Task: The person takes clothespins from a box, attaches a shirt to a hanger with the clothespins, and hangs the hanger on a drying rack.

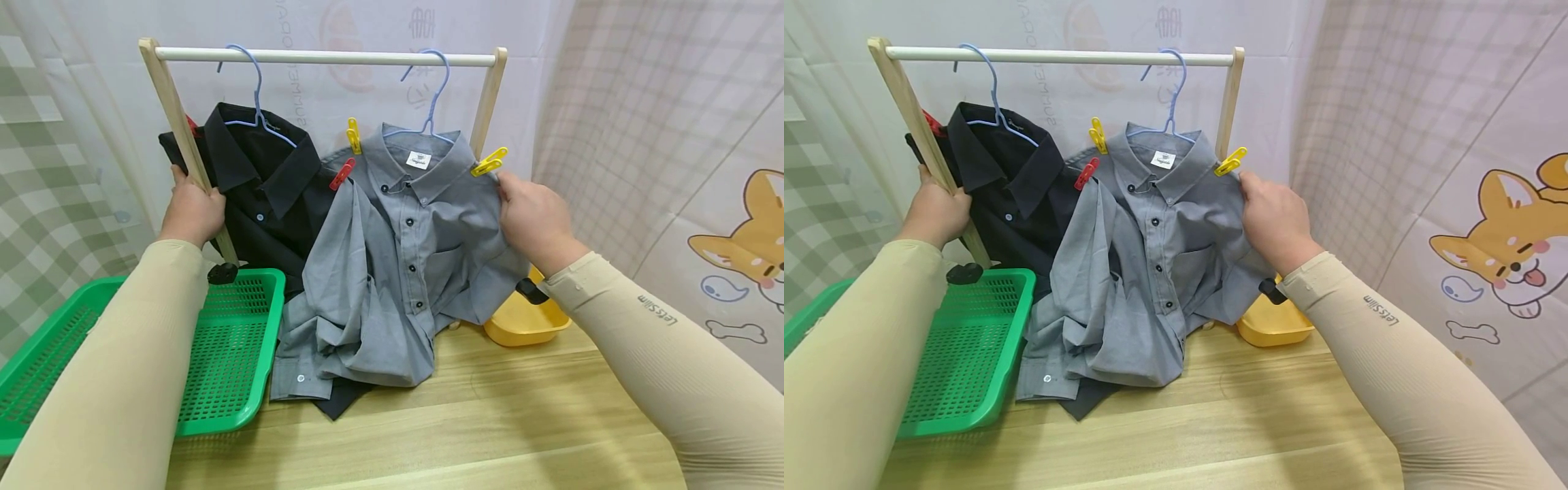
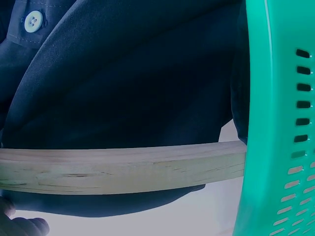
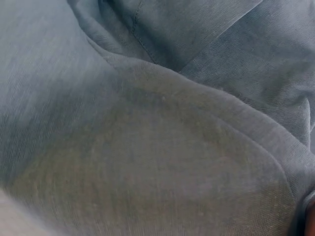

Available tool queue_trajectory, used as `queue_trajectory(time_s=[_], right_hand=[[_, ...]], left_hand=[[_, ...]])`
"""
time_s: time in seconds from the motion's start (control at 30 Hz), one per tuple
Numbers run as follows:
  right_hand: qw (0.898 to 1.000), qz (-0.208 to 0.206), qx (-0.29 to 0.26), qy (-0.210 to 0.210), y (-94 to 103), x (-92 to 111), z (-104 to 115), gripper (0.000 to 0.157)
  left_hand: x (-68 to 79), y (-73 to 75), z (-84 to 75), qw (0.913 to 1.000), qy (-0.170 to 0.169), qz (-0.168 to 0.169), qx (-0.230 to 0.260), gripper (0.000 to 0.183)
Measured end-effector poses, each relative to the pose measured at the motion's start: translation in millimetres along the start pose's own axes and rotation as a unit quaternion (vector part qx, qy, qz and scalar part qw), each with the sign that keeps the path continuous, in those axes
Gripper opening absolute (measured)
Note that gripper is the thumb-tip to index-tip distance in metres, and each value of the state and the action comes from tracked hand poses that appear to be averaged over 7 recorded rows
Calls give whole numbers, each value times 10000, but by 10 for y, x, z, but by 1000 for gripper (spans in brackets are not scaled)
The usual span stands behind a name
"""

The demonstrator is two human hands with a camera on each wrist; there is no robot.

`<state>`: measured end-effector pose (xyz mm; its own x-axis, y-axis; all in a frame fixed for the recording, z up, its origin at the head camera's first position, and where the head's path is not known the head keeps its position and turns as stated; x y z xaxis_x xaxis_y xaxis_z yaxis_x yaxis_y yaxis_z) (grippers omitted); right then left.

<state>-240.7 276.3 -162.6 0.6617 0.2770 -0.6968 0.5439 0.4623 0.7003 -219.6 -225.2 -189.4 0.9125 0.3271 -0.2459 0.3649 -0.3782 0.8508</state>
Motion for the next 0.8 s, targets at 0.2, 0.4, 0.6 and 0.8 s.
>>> queue_trajectory(time_s=[0.2,0.4,0.6,0.8], right_hand=[[9999,-77,109,-9,60,-19,-74,22],[9992,-224,301,-117,188,-56,-237,28],[9982,-148,516,-267,198,-49,-322,32],[9990,75,417,-147,107,-59,-194,30]], left_hand=[[0,-16,4,10000,40,48,15,69],[13,-13,18,10000,59,60,45,68],[35,15,88,9999,97,63,-33,70],[60,22,173,9999,137,54,-5,70]])
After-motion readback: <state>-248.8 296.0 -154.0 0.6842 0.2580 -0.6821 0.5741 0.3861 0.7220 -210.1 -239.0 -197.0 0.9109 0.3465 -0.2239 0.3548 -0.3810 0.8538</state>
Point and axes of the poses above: each hand's wrist, its own x-axis away from the middle knuckle, its own y-axis out of the back of the hand, z = x × y, the point moved 5 cm from there along -x, towards the middle knuckle, and after that the axes turned 11 degrees about -x, right-handed, at the moved point
